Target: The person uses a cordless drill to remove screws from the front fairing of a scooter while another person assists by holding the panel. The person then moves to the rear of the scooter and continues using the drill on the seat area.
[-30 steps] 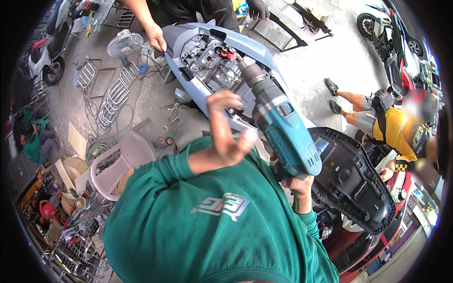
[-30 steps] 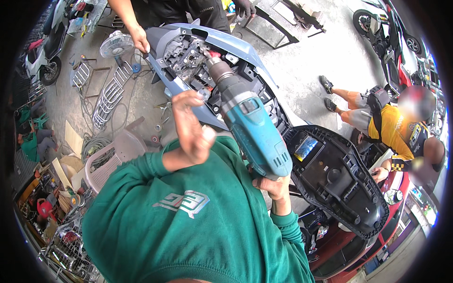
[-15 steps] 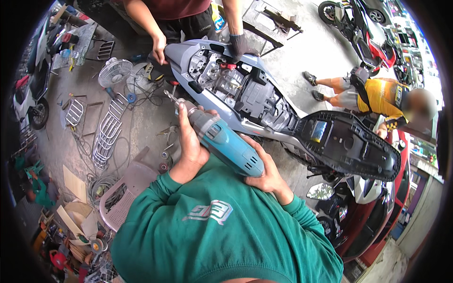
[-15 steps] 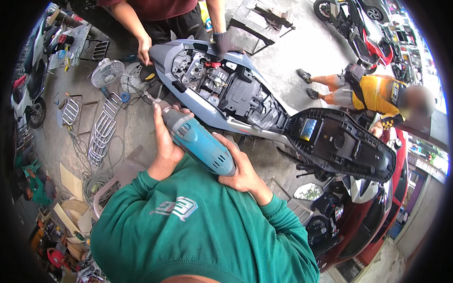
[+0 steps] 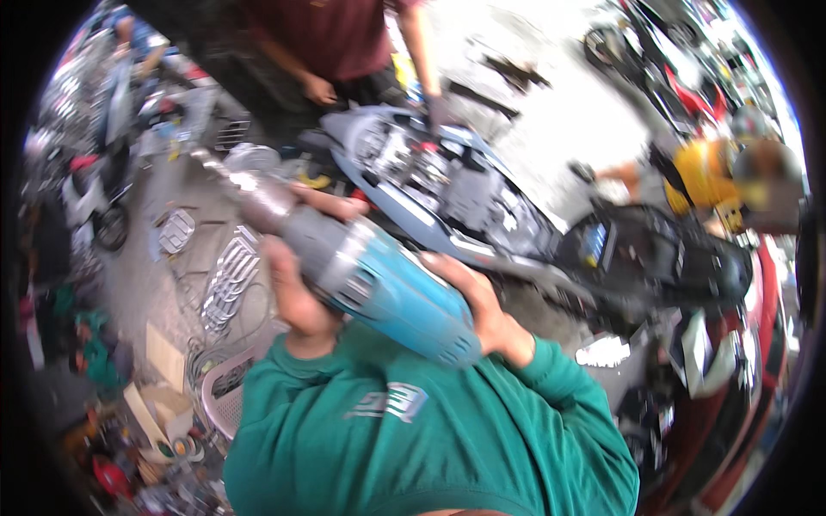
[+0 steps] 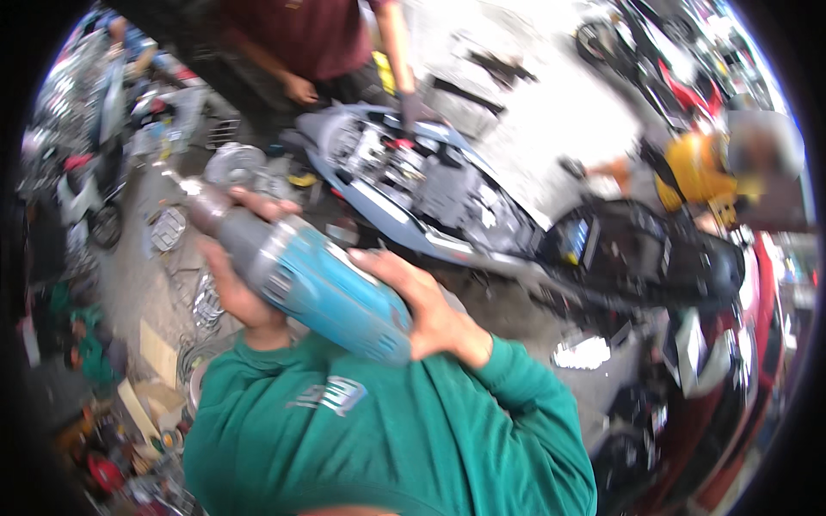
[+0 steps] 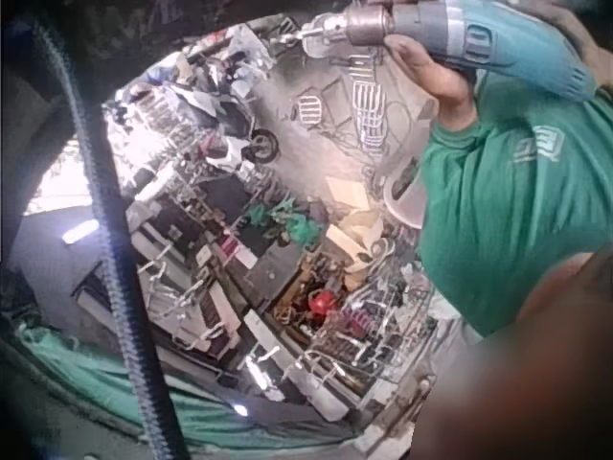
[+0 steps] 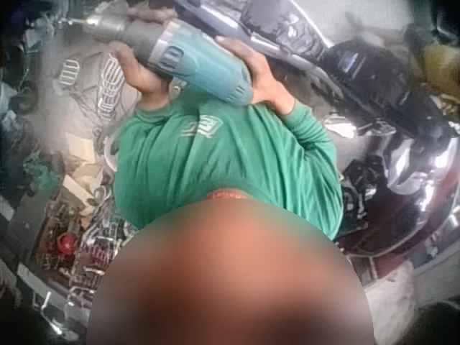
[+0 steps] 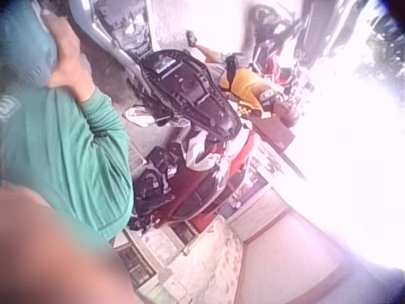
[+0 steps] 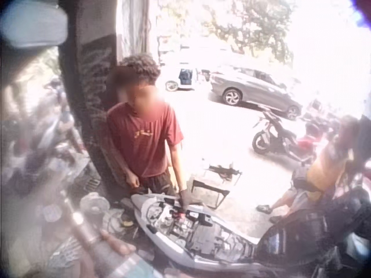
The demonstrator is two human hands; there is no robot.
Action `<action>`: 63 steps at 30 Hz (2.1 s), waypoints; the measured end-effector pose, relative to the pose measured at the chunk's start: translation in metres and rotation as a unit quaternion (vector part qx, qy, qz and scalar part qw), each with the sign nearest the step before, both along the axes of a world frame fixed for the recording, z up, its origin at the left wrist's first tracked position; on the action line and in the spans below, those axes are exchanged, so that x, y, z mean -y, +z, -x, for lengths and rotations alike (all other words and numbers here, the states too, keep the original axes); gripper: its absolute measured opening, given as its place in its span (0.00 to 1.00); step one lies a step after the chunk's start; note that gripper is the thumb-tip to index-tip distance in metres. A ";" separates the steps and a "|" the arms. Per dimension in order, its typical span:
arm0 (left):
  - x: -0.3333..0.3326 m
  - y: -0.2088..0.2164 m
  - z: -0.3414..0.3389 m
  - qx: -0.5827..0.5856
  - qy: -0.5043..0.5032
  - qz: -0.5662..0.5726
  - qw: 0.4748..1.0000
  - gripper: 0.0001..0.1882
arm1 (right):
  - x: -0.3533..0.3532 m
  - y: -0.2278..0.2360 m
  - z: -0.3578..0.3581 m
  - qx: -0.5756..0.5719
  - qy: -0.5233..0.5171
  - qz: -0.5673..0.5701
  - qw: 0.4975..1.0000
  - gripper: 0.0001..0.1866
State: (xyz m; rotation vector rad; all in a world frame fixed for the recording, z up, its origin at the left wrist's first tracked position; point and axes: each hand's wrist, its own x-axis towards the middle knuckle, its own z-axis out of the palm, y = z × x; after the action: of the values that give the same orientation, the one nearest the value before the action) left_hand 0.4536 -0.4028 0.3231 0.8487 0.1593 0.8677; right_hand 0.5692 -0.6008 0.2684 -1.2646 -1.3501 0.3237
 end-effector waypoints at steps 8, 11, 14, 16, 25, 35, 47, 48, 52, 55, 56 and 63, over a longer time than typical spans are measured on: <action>0.093 -0.015 0.019 -0.094 0.047 0.054 0.993 0.30 | 0.077 -0.006 -0.010 -0.110 0.155 0.131 0.973 0.58; 0.112 -0.032 0.018 -0.165 0.061 0.117 0.978 0.30 | 0.103 -0.009 -0.011 -0.110 0.164 0.165 0.966 0.60; 0.122 -0.042 0.013 -0.072 -0.035 0.058 0.995 0.37 | 0.124 -0.009 -0.013 -0.269 0.167 0.160 0.935 0.61; 0.128 -0.049 0.003 -0.122 -0.045 -0.058 0.990 0.41 | 0.131 -0.010 -0.012 -0.436 0.175 0.117 0.875 0.63; 0.149 -0.117 -0.072 -0.221 -0.217 0.141 0.940 0.34 | 0.142 -0.047 -0.041 -0.626 0.070 0.084 0.772 0.41; 0.122 -0.305 -0.213 -0.467 0.021 0.149 0.871 0.48 | 0.208 -0.178 0.019 -0.321 -0.372 0.312 0.813 0.41; 0.069 -0.368 -0.272 -0.619 0.081 0.007 0.781 0.53 | 0.483 -0.308 0.113 -0.435 -0.512 0.470 0.572 0.21; 0.069 -0.369 -0.273 -0.626 0.103 -0.017 0.773 0.56 | 0.496 -0.309 0.115 -0.456 -0.504 0.446 0.582 0.21; 0.069 -0.372 -0.275 -0.651 0.153 -0.077 0.739 0.54 | 0.522 -0.301 0.110 -0.535 -0.508 0.423 0.526 0.21; 0.071 -0.373 -0.272 -0.674 0.150 -0.105 0.715 0.62 | 0.516 -0.299 0.102 -0.571 -0.488 0.411 0.517 0.19; 0.072 -0.374 -0.272 -0.681 0.145 -0.108 0.710 0.65 | 0.511 -0.300 0.099 -0.576 -0.474 0.417 0.520 0.18; 0.073 -0.371 -0.269 -0.689 0.122 -0.151 0.699 0.67 | 0.483 -0.293 0.083 -0.547 -0.469 0.428 0.545 0.19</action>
State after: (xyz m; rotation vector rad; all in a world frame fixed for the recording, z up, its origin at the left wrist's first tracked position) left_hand 0.7229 -0.4759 -0.0482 1.6960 1.5175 0.3052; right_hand 0.4863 -1.0841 -0.0248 -1.8234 0.7867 0.8426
